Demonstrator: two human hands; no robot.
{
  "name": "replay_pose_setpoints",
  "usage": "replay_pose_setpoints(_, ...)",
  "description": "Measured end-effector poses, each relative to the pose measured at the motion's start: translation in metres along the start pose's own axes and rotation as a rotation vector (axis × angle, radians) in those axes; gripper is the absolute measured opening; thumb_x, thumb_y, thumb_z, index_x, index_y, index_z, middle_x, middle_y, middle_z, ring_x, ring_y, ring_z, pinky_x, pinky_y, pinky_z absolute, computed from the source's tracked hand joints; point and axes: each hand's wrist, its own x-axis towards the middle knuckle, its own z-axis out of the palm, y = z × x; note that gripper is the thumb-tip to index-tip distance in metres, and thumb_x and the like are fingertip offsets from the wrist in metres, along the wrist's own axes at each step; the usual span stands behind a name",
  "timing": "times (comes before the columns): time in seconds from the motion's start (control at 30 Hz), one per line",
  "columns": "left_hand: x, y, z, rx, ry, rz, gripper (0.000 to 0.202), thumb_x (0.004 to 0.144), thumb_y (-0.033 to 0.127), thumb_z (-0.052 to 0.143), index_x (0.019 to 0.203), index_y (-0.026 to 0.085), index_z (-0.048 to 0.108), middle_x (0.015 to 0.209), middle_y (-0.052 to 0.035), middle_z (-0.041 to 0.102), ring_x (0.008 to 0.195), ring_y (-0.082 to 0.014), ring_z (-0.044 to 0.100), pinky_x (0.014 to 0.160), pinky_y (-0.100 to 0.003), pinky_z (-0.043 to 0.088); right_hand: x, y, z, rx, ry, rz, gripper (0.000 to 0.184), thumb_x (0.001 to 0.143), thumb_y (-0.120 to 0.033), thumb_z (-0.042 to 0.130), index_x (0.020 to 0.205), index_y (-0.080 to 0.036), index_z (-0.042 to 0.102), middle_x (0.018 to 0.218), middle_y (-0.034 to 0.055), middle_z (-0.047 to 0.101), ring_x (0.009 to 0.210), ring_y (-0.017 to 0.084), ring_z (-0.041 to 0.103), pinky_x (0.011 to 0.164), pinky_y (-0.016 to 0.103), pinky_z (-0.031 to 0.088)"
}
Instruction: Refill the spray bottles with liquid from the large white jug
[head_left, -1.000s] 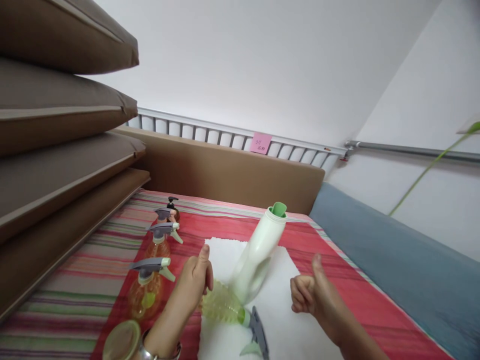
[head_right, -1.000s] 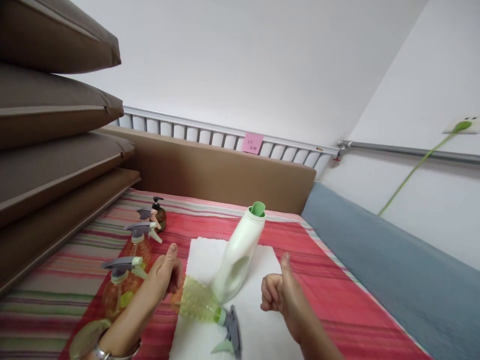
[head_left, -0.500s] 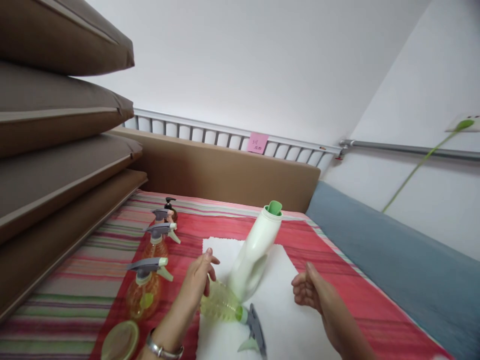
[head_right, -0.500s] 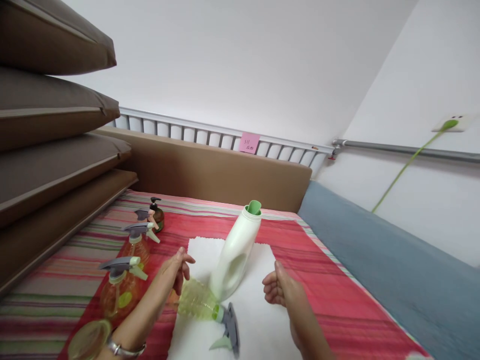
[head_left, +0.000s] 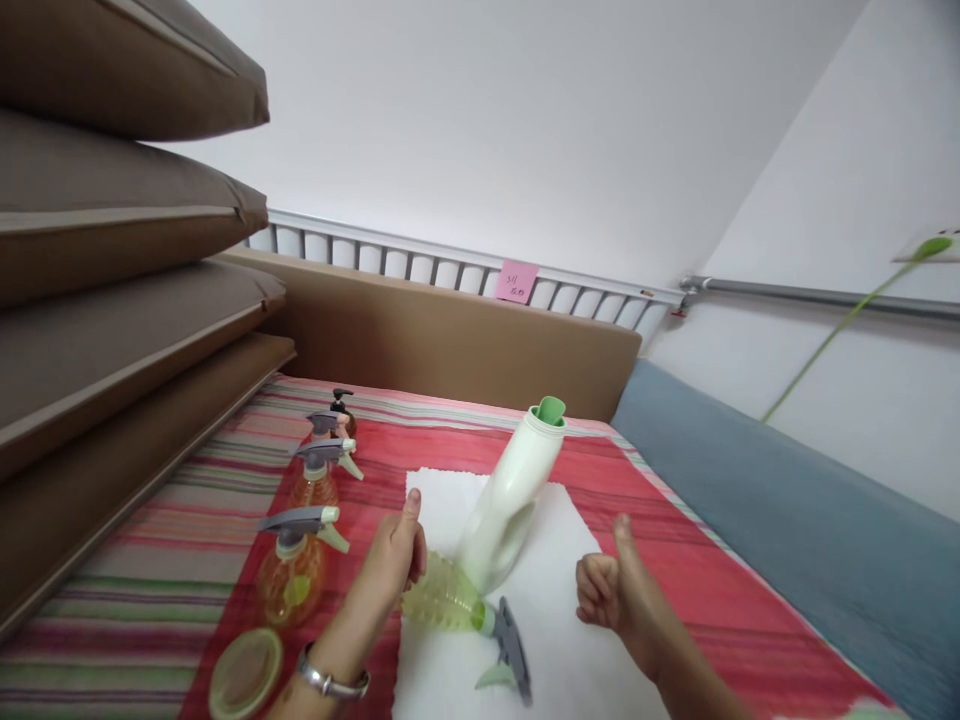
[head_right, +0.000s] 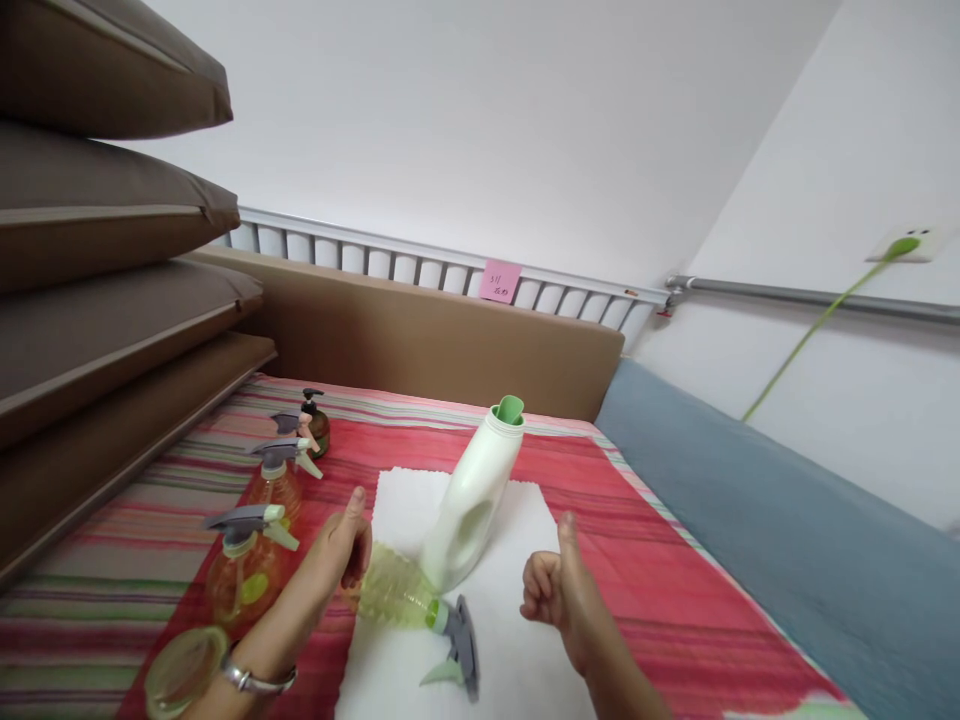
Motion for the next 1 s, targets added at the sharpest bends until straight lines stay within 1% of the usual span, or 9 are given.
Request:
replay_pose_setpoints(0.17,0.001,-0.004,0.000,0.043,0.017,0.015,0.077,0.072,0.078,0.012,0.031,0.020,0.042,0.028,0.0006,0.036,0.029,-0.0101,0.035,0.039,-0.025,0.028,-0.006,-0.001,0.001,-0.039,-0.052,-0.098,0.077,0.071,-0.083,0.015,0.030,-0.021,0.035,0.036,-0.0037,0.032,0.036,0.010,0.034,0.045,0.026,0.036)
replay_pose_setpoints(0.3,0.002,-0.004,0.001,0.056,0.012,0.006,0.076,0.074,0.077,0.013,0.032,0.021,0.043,0.029,0.0009,0.036,0.029,-0.0104,0.035,0.040,-0.026,0.029,-0.007,0.001,0.002,-0.060,-0.043,-0.067,0.074,0.072,-0.082,0.019,0.032,-0.022,0.034,0.038,-0.0037,0.033,0.037,0.010,0.033,0.046,0.027,0.036)
replay_pose_setpoints(0.53,0.001,-0.005,0.003,0.067,0.010,0.041,0.075,0.076,0.074,0.013,0.032,0.021,0.042,0.029,0.0019,0.035,0.030,-0.0108,0.034,0.043,-0.026,0.030,-0.013,0.011,0.004,-0.115,-0.003,-0.106,0.071,0.073,-0.081,0.025,0.035,-0.022,0.034,0.041,-0.0043,0.032,0.041,0.011,0.033,0.049,0.027,0.038)
replay_pose_setpoints(0.67,-0.005,-0.001,0.001,0.153,0.033,0.105,0.073,0.083,0.066,0.013,0.035,0.020,0.044,0.033,0.0009,0.039,0.036,-0.0133,0.043,0.050,-0.027,0.035,-0.013,0.016,0.003,-0.110,0.007,-0.102,0.071,0.073,-0.080,0.027,0.034,-0.022,0.035,0.040,-0.0049,0.030,0.039,0.010,0.032,0.047,0.026,0.036)
replay_pose_setpoints(0.73,-0.009,0.003,0.000,0.292,0.044,0.187,0.068,0.084,0.063,0.021,0.045,0.018,0.054,0.044,-0.0024,0.051,0.049,-0.0168,0.053,0.057,-0.029,0.039,-0.009,0.022,-0.001,-0.094,-0.013,-0.087,0.070,0.074,-0.079,0.030,0.035,-0.020,0.038,0.041,-0.0047,0.033,0.039,0.010,0.034,0.047,0.025,0.037)
replay_pose_setpoints(0.8,-0.013,0.004,0.001,0.513,0.025,0.332,0.050,0.080,0.059,0.042,0.070,0.017,0.067,0.071,-0.0073,0.065,0.074,-0.0220,0.059,0.070,-0.031,0.041,-0.004,0.028,-0.005,-0.085,-0.042,-0.049,0.071,0.073,-0.079,0.033,0.036,-0.019,0.043,0.040,-0.0035,0.038,0.039,0.010,0.039,0.047,0.024,0.039)
replay_pose_setpoints(0.83,-0.015,0.002,0.003,0.632,-0.004,0.396,0.041,0.076,0.055,0.053,0.086,0.018,0.068,0.088,-0.0089,0.067,0.088,-0.0245,0.058,0.078,-0.033,0.041,-0.001,0.032,-0.007,-0.086,-0.060,-0.024,0.072,0.073,-0.079,0.032,0.037,-0.018,0.046,0.040,-0.0026,0.041,0.038,0.010,0.041,0.047,0.024,0.039)
replay_pose_setpoints(0.9,-0.016,-0.005,0.009,0.839,-0.082,0.443,0.050,0.066,0.045,0.069,0.110,0.024,0.062,0.116,-0.0098,0.060,0.110,-0.0288,0.050,0.093,-0.040,0.035,0.005,0.039,-0.009,-0.104,-0.097,0.032,0.074,0.073,-0.080,0.029,0.039,-0.018,0.049,0.038,-0.0008,0.046,0.036,0.010,0.044,0.046,0.023,0.040)
replay_pose_setpoints(1.0,-0.010,-0.024,0.019,1.036,-0.178,0.368,0.076,0.052,0.037,0.081,0.122,0.026,0.053,0.133,-0.0125,0.049,0.126,-0.0354,0.037,0.103,-0.052,0.023,0.011,0.049,-0.011,-0.124,-0.160,0.092,0.076,0.074,-0.080,0.025,0.041,-0.017,0.052,0.036,-0.0003,0.048,0.033,0.009,0.046,0.043,0.022,0.040)
